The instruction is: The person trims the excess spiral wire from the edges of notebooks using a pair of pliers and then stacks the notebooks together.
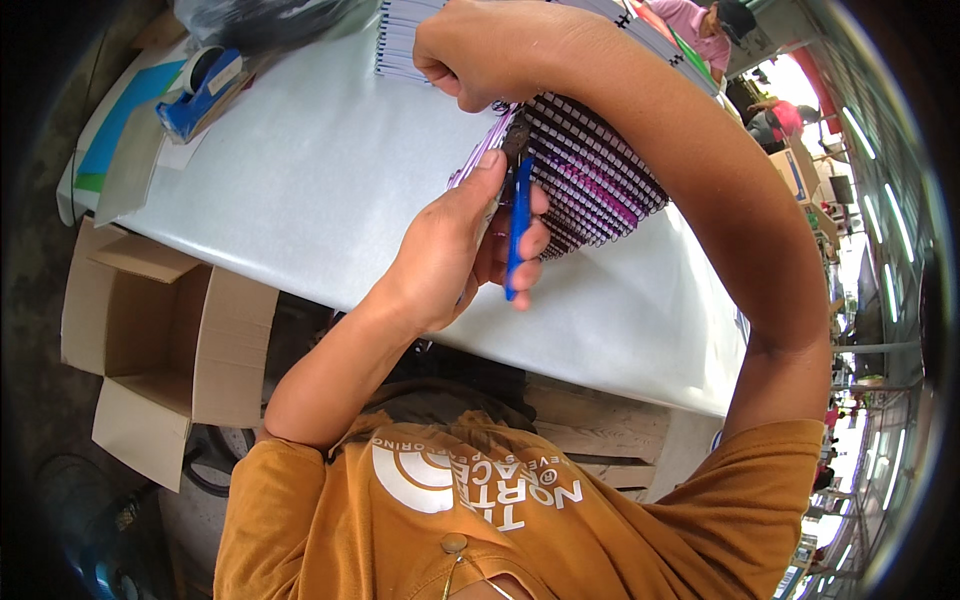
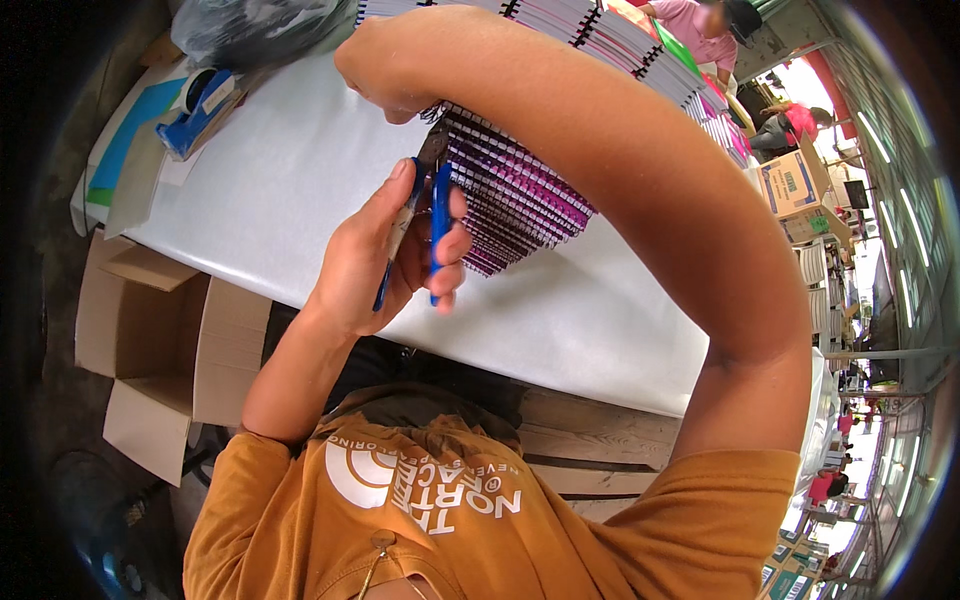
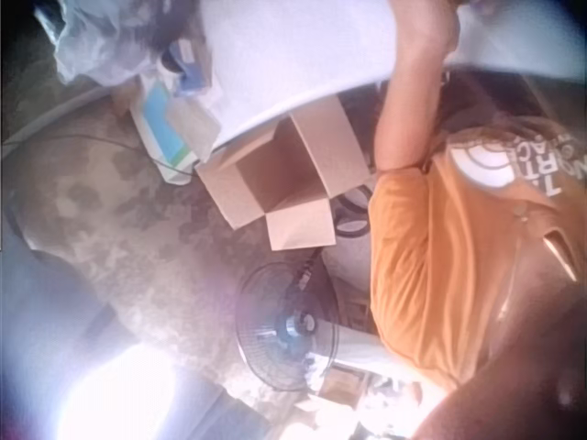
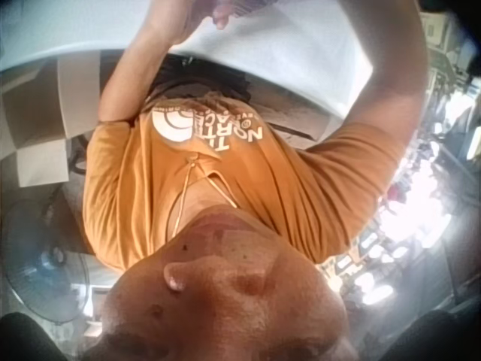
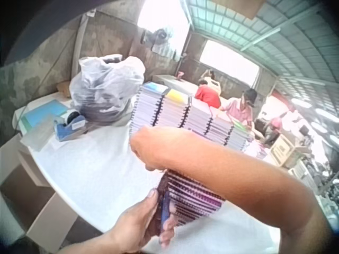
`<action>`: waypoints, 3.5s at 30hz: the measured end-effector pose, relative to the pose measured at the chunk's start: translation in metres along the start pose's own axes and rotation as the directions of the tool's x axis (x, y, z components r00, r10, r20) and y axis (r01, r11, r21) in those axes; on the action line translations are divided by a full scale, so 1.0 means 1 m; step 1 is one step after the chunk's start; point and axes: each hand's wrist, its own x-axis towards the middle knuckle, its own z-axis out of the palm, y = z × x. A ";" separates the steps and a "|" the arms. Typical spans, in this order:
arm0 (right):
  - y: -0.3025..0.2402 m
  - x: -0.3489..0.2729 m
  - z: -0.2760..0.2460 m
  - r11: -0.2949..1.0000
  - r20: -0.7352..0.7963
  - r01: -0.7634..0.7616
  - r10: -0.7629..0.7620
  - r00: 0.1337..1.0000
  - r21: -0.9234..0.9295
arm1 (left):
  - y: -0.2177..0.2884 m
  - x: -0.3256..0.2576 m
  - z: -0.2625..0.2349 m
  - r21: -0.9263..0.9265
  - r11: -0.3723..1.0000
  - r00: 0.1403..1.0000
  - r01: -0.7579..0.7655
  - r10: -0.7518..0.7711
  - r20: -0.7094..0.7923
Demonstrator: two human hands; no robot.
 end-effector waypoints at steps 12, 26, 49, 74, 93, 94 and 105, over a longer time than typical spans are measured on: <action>0.005 0.012 0.015 0.994 -0.128 -0.085 0.076 0.989 -0.064 | 0.008 0.007 0.014 -0.159 0.986 0.997 -0.050 0.059 0.048; 0.003 0.011 0.011 0.992 -0.121 -0.086 0.074 0.990 -0.096 | 0.009 0.005 0.010 -0.100 0.995 0.999 -0.028 0.025 -0.036; 0.024 0.022 0.016 0.997 -0.264 -0.066 0.074 0.962 0.038 | 0.016 0.005 0.038 -0.055 0.997 0.990 -0.054 0.046 -0.130; 0.020 -0.001 0.012 0.592 -0.407 0.167 0.297 0.864 0.788 | 0.010 0.016 0.009 -0.328 0.944 0.949 -0.017 0.119 0.293; 0.008 -0.098 0.002 -0.022 -0.493 0.516 0.261 0.830 0.856 | 0.015 0.012 -0.126 0.850 -0.066 0.610 0.522 0.725 -0.319; -0.007 -0.086 0.022 -0.021 -0.517 0.555 0.337 0.787 0.832 | 0.011 0.002 -0.153 0.742 -0.113 0.550 0.661 0.745 -0.377; -0.098 -0.055 0.225 -0.934 0.041 0.286 0.301 0.953 0.215 | -0.009 0.073 -0.143 0.916 0.395 0.829 -0.074 0.535 -0.164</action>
